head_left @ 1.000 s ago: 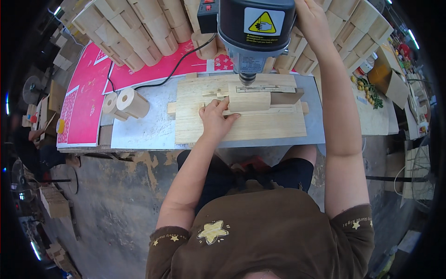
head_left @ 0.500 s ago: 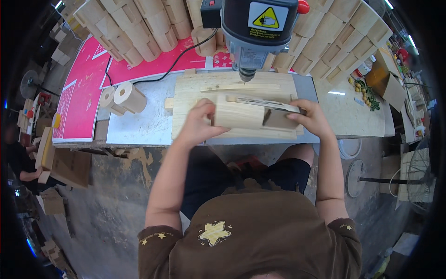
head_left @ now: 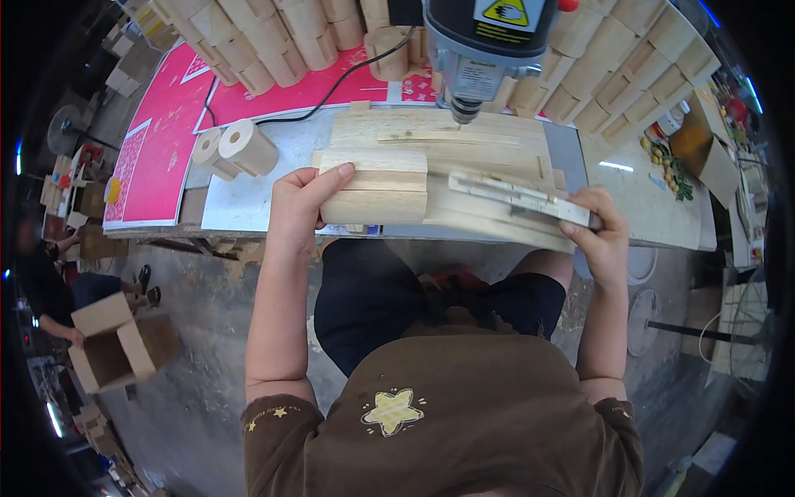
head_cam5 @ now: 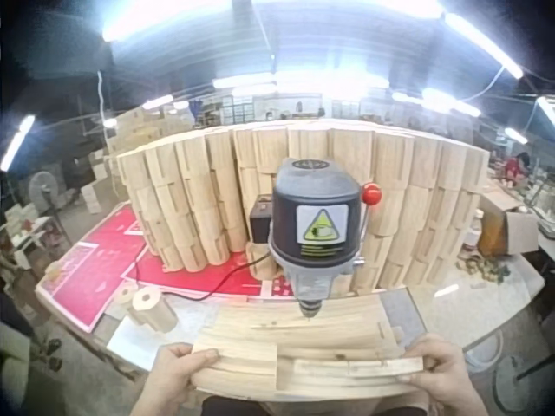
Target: Routing a groove into the side of cylindrical wooden parts using a fixed router machine.
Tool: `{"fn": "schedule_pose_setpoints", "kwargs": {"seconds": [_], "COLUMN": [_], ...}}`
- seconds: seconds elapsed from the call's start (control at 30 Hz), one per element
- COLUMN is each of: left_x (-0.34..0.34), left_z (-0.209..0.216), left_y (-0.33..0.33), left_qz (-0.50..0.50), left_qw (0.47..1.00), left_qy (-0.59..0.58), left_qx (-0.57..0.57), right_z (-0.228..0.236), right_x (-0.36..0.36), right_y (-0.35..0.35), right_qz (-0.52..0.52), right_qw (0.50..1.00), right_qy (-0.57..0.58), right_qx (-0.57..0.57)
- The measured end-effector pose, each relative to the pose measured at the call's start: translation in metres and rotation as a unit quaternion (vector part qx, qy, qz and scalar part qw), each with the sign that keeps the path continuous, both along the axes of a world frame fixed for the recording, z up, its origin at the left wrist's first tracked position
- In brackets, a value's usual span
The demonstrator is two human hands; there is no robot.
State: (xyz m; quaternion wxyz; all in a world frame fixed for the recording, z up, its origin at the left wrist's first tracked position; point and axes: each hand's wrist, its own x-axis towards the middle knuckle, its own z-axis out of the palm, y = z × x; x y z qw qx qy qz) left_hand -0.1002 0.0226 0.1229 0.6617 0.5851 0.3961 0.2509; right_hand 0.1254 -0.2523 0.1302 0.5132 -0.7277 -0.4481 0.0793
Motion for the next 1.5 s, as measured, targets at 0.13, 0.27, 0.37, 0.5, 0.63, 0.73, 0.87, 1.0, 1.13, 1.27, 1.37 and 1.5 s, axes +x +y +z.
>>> {"fn": "schedule_pose_setpoints", "kwargs": {"seconds": [0.13,0.27,0.37,0.5,0.63,0.73,0.87,1.0,1.13,1.27,1.37,1.5], "left_x": [0.014,0.02,0.032,0.039,0.048,0.053,0.052,0.059,0.077,0.078,0.076,0.076], "left_z": [0.005,-0.005,-0.015,-0.024,-0.044,-0.069,-0.102,-0.121,-0.119,-0.124,-0.127,-0.128], "left_y": [-0.015,-0.021,-0.034,-0.04,-0.036,-0.045,-0.048,-0.037,-0.018,0.003,0.008,0.01], "left_qz": [0.003,-0.054,-0.063,-0.108,-0.143,-0.126,-0.126,-0.112,-0.102,-0.095,-0.108,-0.114], "left_qw": [1.0,0.998,0.993,0.981,0.98,0.991,0.839,0.814,0.837,0.838,0.833,0.832], "left_qy": [-0.017,-0.004,-0.042,-0.081,-0.065,-0.031,-0.012,0.055,0.109,0.127,0.122,0.12], "left_qx": [-0.02,-0.029,-0.092,-0.137,-0.123,0.013,0.53,0.567,0.527,0.522,0.528,0.529], "right_z": [-0.012,-0.024,-0.028,-0.034,-0.049,-0.068,-0.082,-0.081,-0.086,-0.086,-0.084,-0.065], "right_x": [0.007,0.013,0.011,0.013,0.023,0.032,0.045,0.055,0.067,0.059,0.061,0.07], "right_y": [0.01,0.017,0.024,0.034,0.034,0.038,0.038,0.059,0.086,0.106,0.106,0.097], "right_qz": [0.027,0.076,0.088,0.082,0.072,0.057,0.0,-0.043,-0.066,-0.059,-0.019,0.062], "right_qw": [0.997,0.992,0.991,0.99,0.992,0.997,0.998,0.999,0.997,0.998,0.999,0.994], "right_qy": [0.033,0.072,0.086,0.11,0.095,0.045,0.046,-0.012,-0.022,0.004,0.015,0.092], "right_qx": [0.061,0.069,0.051,0.042,0.031,-0.016,-0.041,-0.021,-0.013,-0.016,-0.026,-0.02]}}
